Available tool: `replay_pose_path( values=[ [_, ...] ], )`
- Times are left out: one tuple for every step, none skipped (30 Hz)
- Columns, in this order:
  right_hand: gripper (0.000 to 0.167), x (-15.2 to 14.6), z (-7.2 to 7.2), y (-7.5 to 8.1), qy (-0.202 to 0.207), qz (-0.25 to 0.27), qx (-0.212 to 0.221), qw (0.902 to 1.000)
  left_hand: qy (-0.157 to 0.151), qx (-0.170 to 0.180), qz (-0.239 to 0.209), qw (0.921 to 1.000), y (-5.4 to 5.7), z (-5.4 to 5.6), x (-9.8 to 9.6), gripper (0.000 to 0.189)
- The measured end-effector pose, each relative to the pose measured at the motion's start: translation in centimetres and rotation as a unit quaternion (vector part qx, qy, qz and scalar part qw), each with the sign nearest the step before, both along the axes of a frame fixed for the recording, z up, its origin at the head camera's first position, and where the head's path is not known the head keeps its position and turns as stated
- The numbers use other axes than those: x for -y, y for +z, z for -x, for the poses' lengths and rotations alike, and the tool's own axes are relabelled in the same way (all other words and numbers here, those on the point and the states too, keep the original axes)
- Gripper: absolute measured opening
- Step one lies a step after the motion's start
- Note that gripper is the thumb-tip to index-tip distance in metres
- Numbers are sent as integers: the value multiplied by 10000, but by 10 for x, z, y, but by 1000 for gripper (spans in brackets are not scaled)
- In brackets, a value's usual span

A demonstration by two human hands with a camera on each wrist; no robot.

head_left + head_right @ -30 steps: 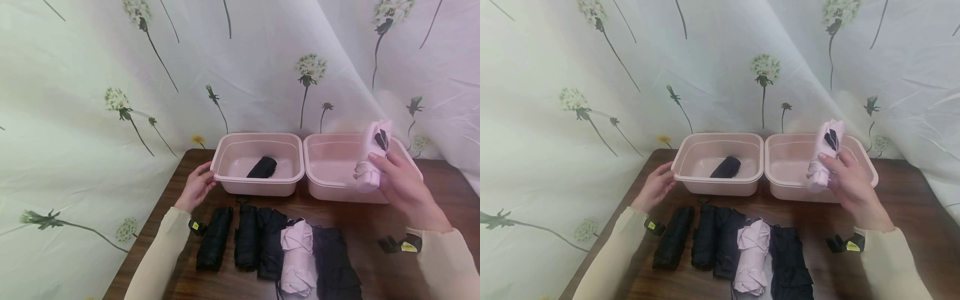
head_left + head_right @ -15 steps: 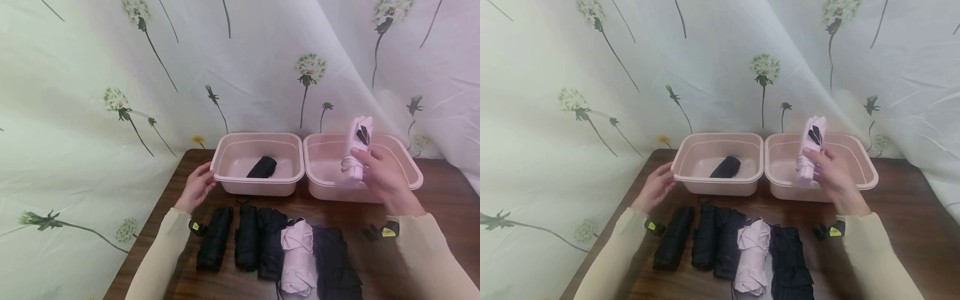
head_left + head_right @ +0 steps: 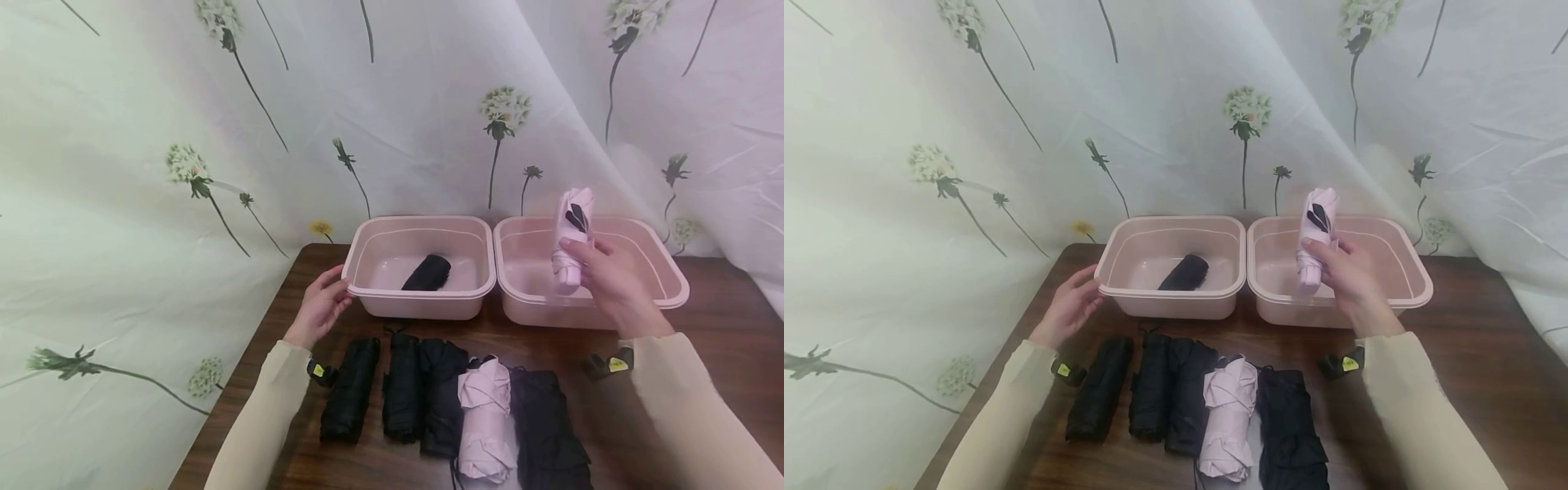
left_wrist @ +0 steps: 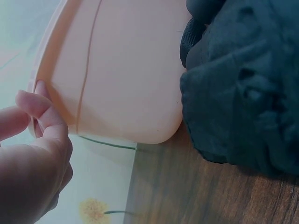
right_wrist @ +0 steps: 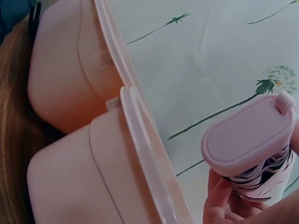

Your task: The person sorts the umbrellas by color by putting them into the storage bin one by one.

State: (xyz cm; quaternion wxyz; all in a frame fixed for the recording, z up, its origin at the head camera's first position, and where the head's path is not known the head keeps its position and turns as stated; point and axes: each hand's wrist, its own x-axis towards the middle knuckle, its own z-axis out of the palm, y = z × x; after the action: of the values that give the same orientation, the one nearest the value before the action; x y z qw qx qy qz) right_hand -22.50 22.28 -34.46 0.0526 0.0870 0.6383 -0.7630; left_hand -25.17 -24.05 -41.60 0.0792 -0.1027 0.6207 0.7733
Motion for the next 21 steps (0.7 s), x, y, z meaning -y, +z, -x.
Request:
replay_pose_path(
  values=[
    [96,0,1,0,-11,-54,6,10000,-10,-4,0,10000,0,0,0,52],
    [97,1,2,0,6,-145,13,9999,-3,-6,-8,10000,0,0,0,52],
    [97,1,2,-1,24,-252,12,9997,-14,-9,-3,10000,0,0,0,53],
    [97,2,3,-1,42,-405,10,9992,-12,-16,-3,10000,0,0,0,53],
    [96,2,4,-2,48,-542,3,9985,-12,-23,-5,10000,-1,0,1,53],
    [94,2,5,-2,64,-733,-25,9973,-10,-22,-8,10000,-1,0,1,53],
    [90,3,6,-3,73,-966,-68,9953,-19,-28,-4,10000,-1,0,1,53],
    [87,3,7,-4,67,-1206,-114,9926,-2,-20,-17,10000,-1,0,0,52],
    [84,4,8,-5,38,-1406,-156,9899,-8,-20,-14,10000,-1,1,0,52],
    [81,4,9,-6,11,-1602,-199,9869,-4,-19,-25,10000,-2,1,0,52],
    [80,5,10,-7,-12,-1756,-234,9842,-19,-20,-28,10000,-2,1,0,52],
    [79,5,11,-7,-27,-1917,-250,9811,-17,-16,-39,10000,-2,1,0,52],
    [79,5,12,-8,-51,-2021,-264,9790,-22,-20,-47,10000,-2,1,0,52],
    [80,5,12,-9,-65,-2063,-273,9781,-26,-23,-52,10000,-3,2,0,53],
    [81,5,13,-9,-65,-2090,-279,9775,-30,-26,-47,10000,-3,2,0,53],
    [82,5,13,-9,-59,-2115,-287,9769,-21,-26,-45,10000,-3,2,0,53],
    [82,5,14,-9,-61,-2120,-288,9768,-16,-20,-34,10000,-3,2,0,53],
    [83,5,15,-10,-63,-2119,-299,9768,7,-14,-25,10000,-3,2,0,52],
    [83,6,15,-10,-70,-2122,-319,9767,24,-7,-27,10000,-3,2,0,52],
    [83,6,16,-10,-69,-2132,-335,9764,41,2,-27,10000,-4,3,0,51],
    [83,6,16,-10,-70,-2157,-355,9758,63,5,-24,10000,-4,3,0,51]
  ],
)
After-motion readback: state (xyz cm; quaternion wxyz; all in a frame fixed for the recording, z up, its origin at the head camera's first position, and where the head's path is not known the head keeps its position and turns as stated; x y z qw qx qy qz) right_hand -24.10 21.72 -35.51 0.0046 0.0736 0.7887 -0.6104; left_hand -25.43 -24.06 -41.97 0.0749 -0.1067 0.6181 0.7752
